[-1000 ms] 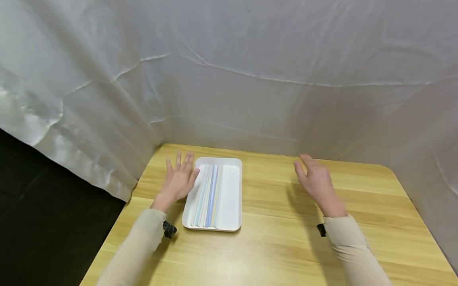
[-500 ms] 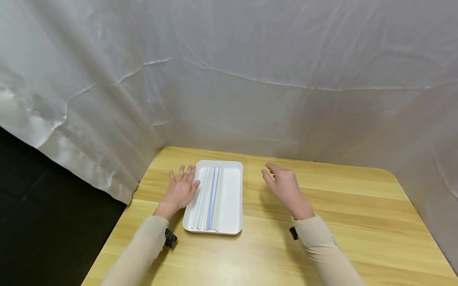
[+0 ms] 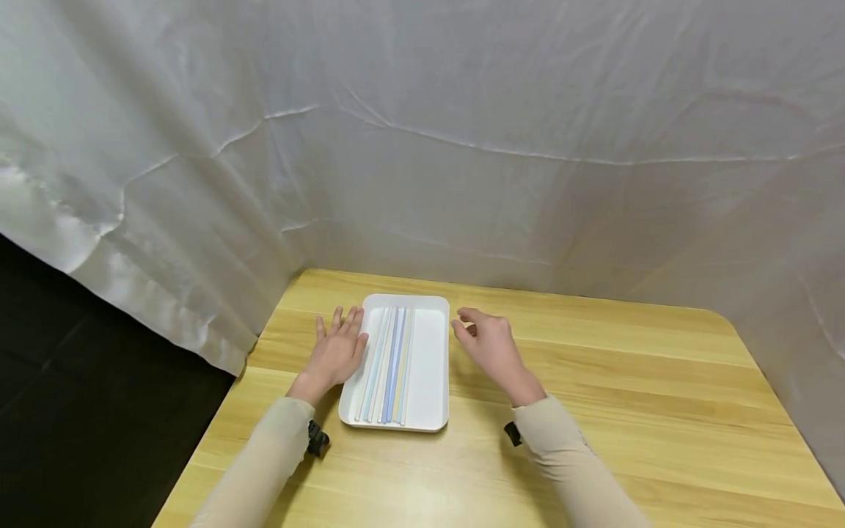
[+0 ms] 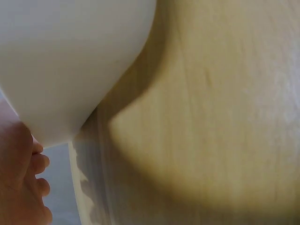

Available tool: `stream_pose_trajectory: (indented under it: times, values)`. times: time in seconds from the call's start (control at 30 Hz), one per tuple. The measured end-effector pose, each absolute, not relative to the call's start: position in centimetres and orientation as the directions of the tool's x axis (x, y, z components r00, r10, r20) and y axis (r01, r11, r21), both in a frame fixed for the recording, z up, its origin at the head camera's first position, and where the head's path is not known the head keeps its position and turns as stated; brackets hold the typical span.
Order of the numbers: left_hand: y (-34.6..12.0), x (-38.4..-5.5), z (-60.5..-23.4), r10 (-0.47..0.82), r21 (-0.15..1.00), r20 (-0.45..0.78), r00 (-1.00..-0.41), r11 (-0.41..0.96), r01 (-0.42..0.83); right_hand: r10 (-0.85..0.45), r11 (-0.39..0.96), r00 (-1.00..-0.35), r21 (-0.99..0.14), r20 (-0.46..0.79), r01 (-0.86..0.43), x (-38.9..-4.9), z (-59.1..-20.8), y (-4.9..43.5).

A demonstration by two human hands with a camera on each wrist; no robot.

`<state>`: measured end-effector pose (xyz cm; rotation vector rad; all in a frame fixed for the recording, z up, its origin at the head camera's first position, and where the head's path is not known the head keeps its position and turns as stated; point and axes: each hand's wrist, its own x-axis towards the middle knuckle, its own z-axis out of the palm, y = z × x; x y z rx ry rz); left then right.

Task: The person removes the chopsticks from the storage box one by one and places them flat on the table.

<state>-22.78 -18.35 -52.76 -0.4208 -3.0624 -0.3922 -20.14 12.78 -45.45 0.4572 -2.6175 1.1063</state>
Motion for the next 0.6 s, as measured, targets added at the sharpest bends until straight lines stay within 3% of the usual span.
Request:
stream_pose_trajectory:
  times: [0.6]
  values:
    - [-18.4,-22.8,-52.7,0.254,0.240,0.033,-0.967,0.937,0.254,-0.085,0.594,-0.981,-0.782,0.176,-0.192,-20.1,-47.6,8.4]
